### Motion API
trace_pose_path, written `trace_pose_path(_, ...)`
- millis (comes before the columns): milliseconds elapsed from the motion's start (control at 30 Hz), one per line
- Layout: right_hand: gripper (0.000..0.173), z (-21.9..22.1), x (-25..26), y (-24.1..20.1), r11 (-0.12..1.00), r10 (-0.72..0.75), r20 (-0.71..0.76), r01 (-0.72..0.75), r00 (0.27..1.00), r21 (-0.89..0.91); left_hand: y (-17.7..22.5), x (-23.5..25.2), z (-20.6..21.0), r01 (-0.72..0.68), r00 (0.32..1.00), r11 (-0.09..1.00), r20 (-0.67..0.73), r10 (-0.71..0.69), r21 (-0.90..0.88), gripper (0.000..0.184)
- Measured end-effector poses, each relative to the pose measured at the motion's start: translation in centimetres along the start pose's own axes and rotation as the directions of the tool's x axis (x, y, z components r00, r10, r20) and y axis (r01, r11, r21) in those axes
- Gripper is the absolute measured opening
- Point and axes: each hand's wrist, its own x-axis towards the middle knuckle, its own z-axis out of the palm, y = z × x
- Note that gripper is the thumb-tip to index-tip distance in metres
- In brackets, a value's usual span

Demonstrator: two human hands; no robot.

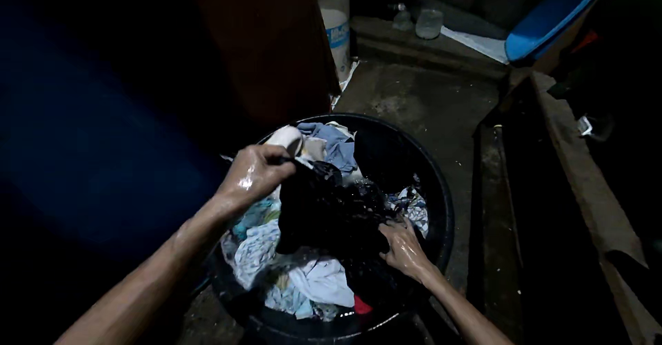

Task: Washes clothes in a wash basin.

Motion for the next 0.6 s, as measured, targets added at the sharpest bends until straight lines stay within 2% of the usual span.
trace_pose_path(67, 0.061, 0.3, -1.3, -0.3, 0.991, 0.011, -0.003, -0.010, 1.000, 0.132, -1.6, 1.1, 1.0, 0.129, 0.990, 0.991, -0.059, -0.126, 0.038, 0.011)
trace_pose_path(133, 0.068, 1.6, -2.8, 1.1, 0.937, 0.094, -0.080, -0.061, 0.992, 0.345, -3.1, 1.3, 3.6, 0.244, 0.970, 0.970, 0.021, -0.244, 0.015, 0.027)
trace_pose_path(200, 0.070, 2.2, -4.3, 2.3, 0.847, 0.175, -0.152, -0.070, 0.973, 0.527, -2.6, -0.1, 8.0, 0.265, 0.959, 0.962, 0.122, -0.255, -0.072, 0.040)
trace_pose_path(267, 0.054, 2.5, -5.2, 2.2, 0.786, 0.250, -0.267, -0.035, 0.931, 0.617, 0.4, -3.2, 13.2, 0.173, 0.964, 0.967, 0.232, -0.127, -0.188, 0.041)
trace_pose_path(300, 0.044, 2.6, -5.3, 2.0, 0.764, 0.309, -0.332, -0.024, 0.891, 0.645, 2.6, -5.1, 15.4, 0.093, 0.957, 0.960, 0.289, -0.013, -0.265, 0.040)
trace_pose_path(333, 0.038, 2.7, -5.2, 1.7, 0.725, 0.382, -0.376, -0.022, 0.844, 0.688, 4.5, -6.8, 17.5, -0.010, 0.945, 0.938, 0.303, 0.122, -0.346, 0.038)
trace_pose_path(400, 0.038, 2.3, -5.2, 1.1, 0.542, 0.582, -0.319, -0.064, 0.748, 0.838, 6.4, -9.3, 21.3, -0.202, 0.918, 0.880, 0.231, 0.323, -0.429, 0.035)
trace_pose_path(433, 0.035, 2.2, -4.8, 1.3, 0.475, 0.632, -0.289, -0.064, 0.719, 0.877, 5.6, -9.5, 22.8, -0.293, 0.905, 0.874, 0.183, 0.385, -0.389, 0.034)
trace_pose_path(467, 0.032, 2.2, -4.5, 1.5, 0.437, 0.647, -0.266, -0.061, 0.715, 0.898, 3.9, -8.9, 23.5, -0.324, 0.907, 0.892, 0.165, 0.387, -0.314, 0.034)
trace_pose_path(533, 0.028, 2.1, -4.5, 1.3, 0.423, 0.622, -0.231, -0.073, 0.748, 0.903, -1.6, -5.7, 22.1, -0.198, 0.906, 0.977, 0.365, 0.213, -0.079, 0.042)
trace_pose_path(567, 0.028, 1.9, -4.8, 1.1, 0.450, 0.591, -0.234, -0.075, 0.772, 0.890, -5.2, -3.7, 21.5, -0.139, 0.902, 0.990, 0.416, 0.111, 0.036, 0.045)
trace_pose_path(600, 0.026, 1.7, -5.2, 1.0, 0.496, 0.560, -0.252, -0.076, 0.789, 0.865, -8.5, -2.0, 20.9, -0.105, 0.917, 0.986, 0.396, 0.047, 0.126, 0.045)
